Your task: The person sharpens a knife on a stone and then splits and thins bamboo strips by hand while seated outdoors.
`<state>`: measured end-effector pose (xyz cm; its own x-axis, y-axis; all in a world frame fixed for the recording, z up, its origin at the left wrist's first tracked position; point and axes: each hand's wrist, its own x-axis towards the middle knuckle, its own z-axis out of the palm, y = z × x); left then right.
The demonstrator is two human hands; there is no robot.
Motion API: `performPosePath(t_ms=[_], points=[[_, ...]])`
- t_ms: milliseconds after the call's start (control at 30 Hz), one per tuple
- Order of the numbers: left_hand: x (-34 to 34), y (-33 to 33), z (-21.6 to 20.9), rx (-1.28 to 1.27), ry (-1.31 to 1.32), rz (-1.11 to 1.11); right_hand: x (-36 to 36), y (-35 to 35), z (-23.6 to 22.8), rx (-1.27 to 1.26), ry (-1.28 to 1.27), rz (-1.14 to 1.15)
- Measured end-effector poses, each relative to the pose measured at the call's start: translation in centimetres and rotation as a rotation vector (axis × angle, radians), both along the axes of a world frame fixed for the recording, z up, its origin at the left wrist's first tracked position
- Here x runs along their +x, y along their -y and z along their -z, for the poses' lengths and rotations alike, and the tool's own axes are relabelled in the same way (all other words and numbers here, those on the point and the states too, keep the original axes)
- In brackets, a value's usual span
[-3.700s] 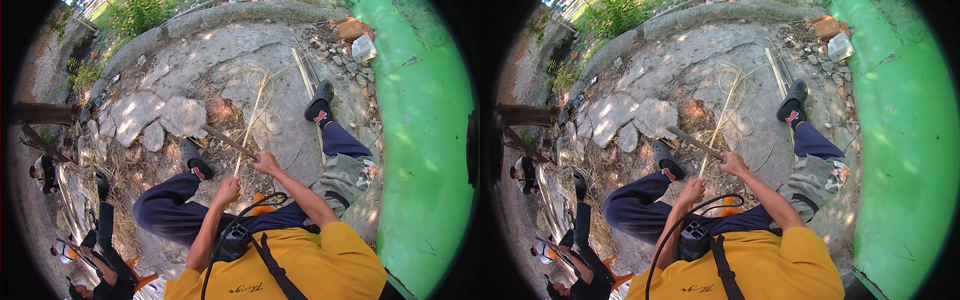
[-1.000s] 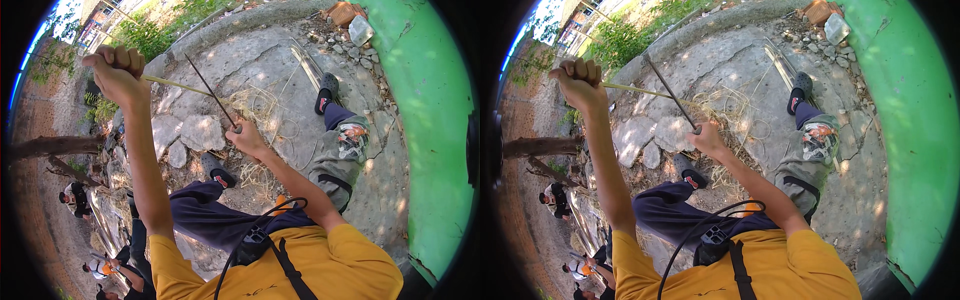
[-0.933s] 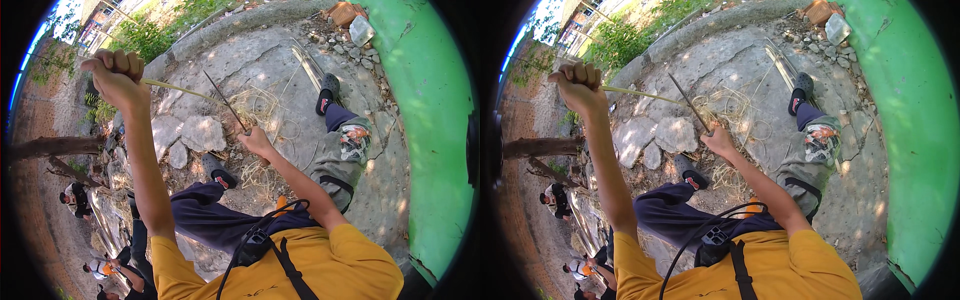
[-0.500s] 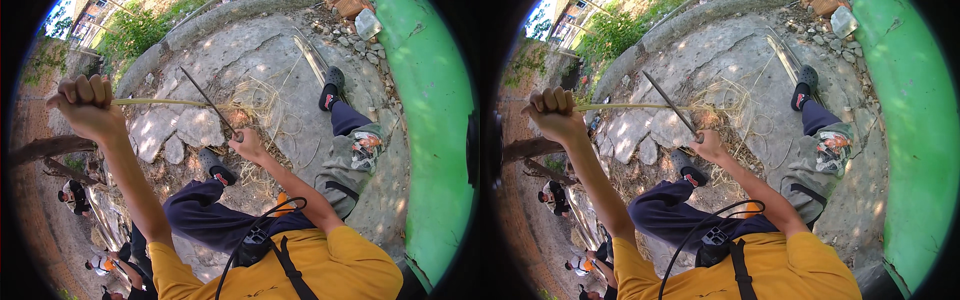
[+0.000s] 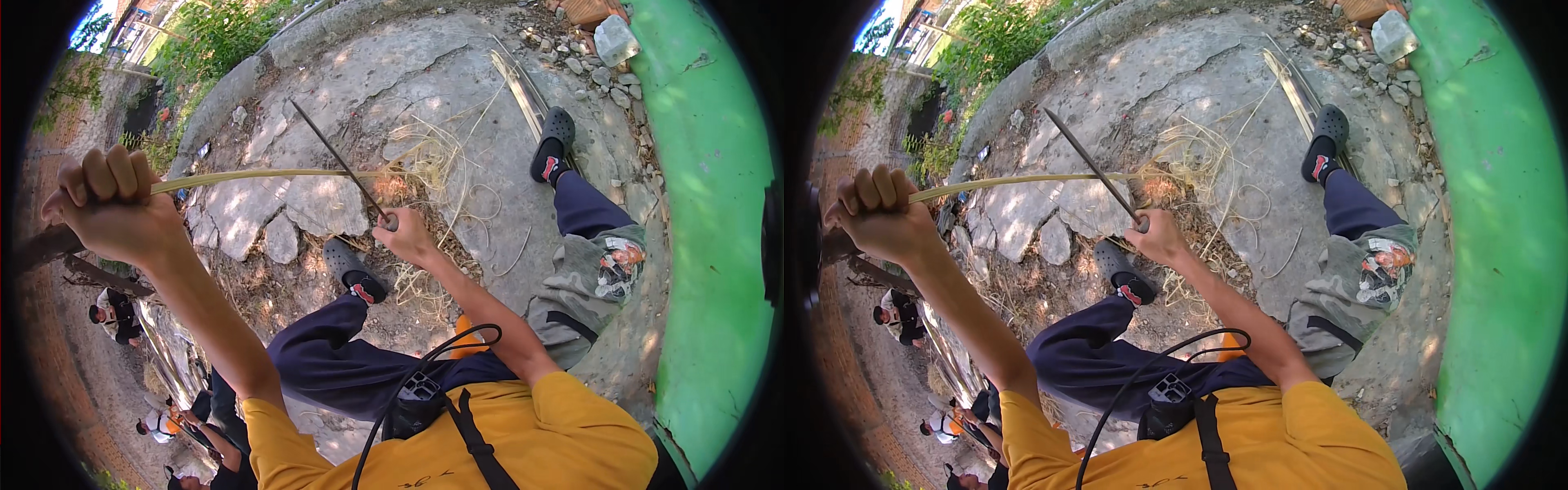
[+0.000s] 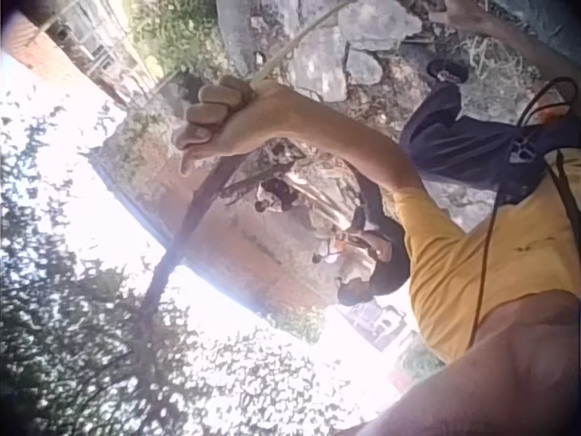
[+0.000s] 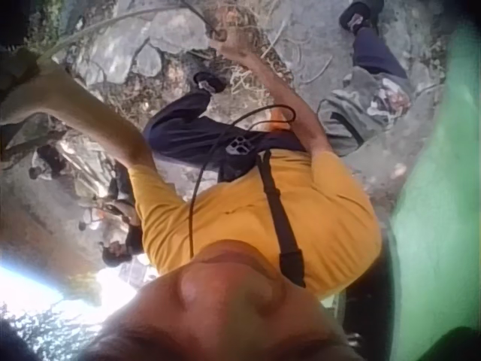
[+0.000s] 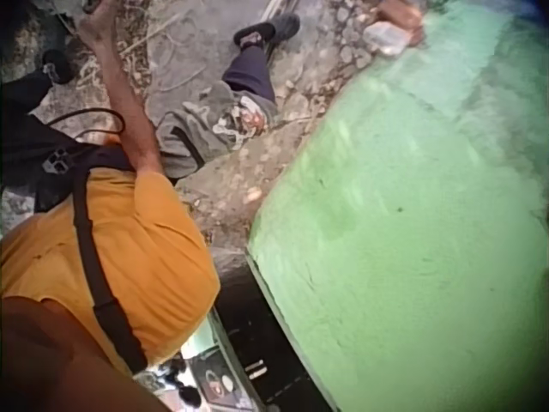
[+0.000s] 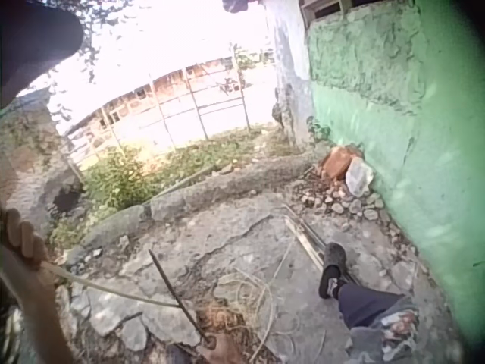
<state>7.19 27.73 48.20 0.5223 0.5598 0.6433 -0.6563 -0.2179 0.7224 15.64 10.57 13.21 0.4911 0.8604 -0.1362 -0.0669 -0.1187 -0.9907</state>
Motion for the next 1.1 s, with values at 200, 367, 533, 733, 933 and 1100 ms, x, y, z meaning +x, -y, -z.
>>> performPosePath(t_ms=[200,367,533,733,933,1100], points=[[1.5,0.0,1.3,-0.087,-0.008,0.07,3.6,1.4,11.8,-0.333,0.029,0.052],[1.2,0.1,0.8,-0.034,-0.054,-0.076,1.9,0.4,8.6,-0.253,0.08,0.06],[0.2,-1.7,-0.4,-0.031,-0.049,0.006,1.2,-1.1,3.3,-0.051,0.03,-0.019],[1.3,-1.3,0.3,-0.078,-0.038,0.062,4.4,1.4,16.6,-0.387,0.085,0.06],[0.5,-2.1,-0.4,0.005,-0.04,0.114,2.8,-0.2,13.3,-0.373,0.024,0.053],[-0.2,-3.1,-0.9,-0.009,-0.022,0.045,3.4,0.4,14.2,-0.217,-0.031,0.055]])
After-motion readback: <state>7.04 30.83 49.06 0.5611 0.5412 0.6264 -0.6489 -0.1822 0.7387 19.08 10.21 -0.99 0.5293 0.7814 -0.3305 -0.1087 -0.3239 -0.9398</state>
